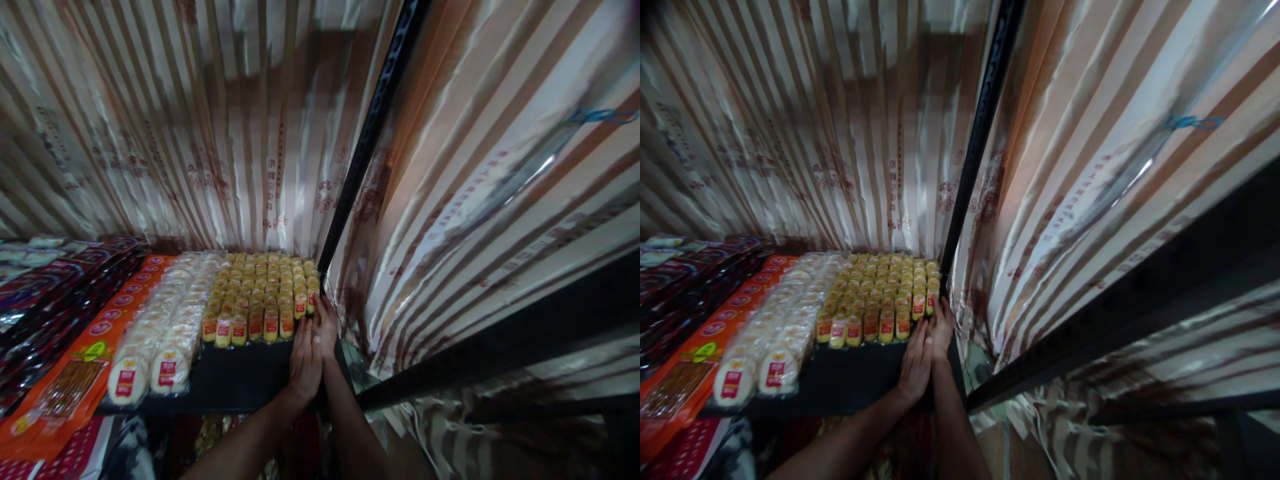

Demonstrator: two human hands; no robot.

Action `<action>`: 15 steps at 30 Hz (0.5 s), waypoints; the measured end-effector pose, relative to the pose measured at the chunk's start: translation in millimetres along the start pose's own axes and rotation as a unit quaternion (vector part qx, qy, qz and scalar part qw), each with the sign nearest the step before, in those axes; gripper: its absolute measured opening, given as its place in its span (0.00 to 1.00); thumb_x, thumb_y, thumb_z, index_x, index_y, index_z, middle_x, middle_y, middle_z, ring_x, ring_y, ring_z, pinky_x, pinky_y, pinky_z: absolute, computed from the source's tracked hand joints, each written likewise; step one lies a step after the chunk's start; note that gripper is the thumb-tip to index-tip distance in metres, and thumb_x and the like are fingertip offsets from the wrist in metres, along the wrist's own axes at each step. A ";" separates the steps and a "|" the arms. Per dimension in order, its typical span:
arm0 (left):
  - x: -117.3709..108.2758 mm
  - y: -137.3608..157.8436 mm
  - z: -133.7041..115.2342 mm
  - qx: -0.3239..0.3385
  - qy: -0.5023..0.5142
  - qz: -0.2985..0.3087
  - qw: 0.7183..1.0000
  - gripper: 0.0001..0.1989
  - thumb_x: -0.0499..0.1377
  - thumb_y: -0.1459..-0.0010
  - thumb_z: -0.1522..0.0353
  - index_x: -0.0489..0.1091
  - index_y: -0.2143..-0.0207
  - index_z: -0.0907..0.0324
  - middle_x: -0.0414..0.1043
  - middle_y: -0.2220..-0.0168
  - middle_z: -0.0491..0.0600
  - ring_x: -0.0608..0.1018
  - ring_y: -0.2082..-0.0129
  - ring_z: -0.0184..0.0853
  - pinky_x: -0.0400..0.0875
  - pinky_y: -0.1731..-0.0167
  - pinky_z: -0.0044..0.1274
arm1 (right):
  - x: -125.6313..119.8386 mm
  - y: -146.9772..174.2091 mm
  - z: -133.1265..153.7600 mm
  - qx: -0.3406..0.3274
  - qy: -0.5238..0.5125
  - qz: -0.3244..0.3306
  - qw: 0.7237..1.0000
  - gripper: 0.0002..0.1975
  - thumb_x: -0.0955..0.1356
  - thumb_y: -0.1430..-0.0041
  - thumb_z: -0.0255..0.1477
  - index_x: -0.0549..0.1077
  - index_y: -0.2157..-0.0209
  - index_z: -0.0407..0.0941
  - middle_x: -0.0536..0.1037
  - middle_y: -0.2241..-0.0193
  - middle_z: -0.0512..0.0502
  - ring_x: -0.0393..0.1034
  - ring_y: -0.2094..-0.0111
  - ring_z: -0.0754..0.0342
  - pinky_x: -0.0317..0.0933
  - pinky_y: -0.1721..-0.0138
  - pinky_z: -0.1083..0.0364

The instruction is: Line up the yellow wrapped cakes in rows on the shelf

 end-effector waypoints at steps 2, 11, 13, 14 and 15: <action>-2.0 0.2 -3.4 0.000 0.002 -0.001 1.000 0.25 0.41 0.40 0.66 0.54 0.42 0.67 0.49 0.39 0.55 0.53 0.39 0.34 0.44 0.39 0.29 | -1.1 -1.7 1.3 -0.012 0.007 0.019 1.000 0.24 0.56 0.47 0.25 0.66 0.48 0.46 0.66 0.48 0.43 0.58 0.47 0.51 0.57 0.49 0.47; -29.1 43.8 -19.4 0.026 0.003 -0.022 0.999 0.23 0.47 0.47 0.73 0.61 0.47 0.62 0.62 0.45 0.53 0.63 0.45 0.35 0.54 0.43 0.28 | -29.5 26.5 40.2 -0.014 0.031 0.005 0.999 0.22 0.56 0.46 0.27 0.69 0.52 0.44 0.63 0.47 0.40 0.54 0.45 0.47 0.52 0.47 0.43; -41.9 72.1 -15.4 0.061 0.018 -0.019 0.998 0.20 0.45 0.44 0.72 0.63 0.50 0.60 0.66 0.49 0.53 0.67 0.49 0.34 0.59 0.46 0.27 | -43.2 50.5 57.6 0.000 0.017 -0.016 1.000 0.21 0.56 0.45 0.29 0.68 0.52 0.42 0.67 0.49 0.39 0.58 0.47 0.47 0.51 0.46 0.42; -48.9 87.8 -11.1 0.071 0.025 -0.012 0.997 0.19 0.44 0.43 0.72 0.64 0.51 0.60 0.68 0.52 0.53 0.69 0.51 0.33 0.61 0.48 0.26 | -50.3 64.9 66.5 0.005 -0.003 -0.025 1.000 0.20 0.56 0.44 0.30 0.69 0.53 0.41 0.69 0.51 0.38 0.60 0.49 0.48 0.52 0.47 0.43; -56.3 103.7 -5.0 0.075 0.027 0.001 0.997 0.18 0.43 0.43 0.72 0.66 0.53 0.60 0.69 0.54 0.52 0.70 0.54 0.33 0.63 0.50 0.25 | -56.9 80.6 74.9 0.012 -0.030 -0.031 0.999 0.19 0.56 0.43 0.30 0.69 0.53 0.41 0.71 0.54 0.38 0.62 0.51 0.49 0.55 0.48 0.45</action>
Point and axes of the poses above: each hand's wrist, its own y-axis away from the middle knuckle, its own x-axis out of the palm, z = x × y, the point moved 1 cm from there along -y, towards the middle knuckle
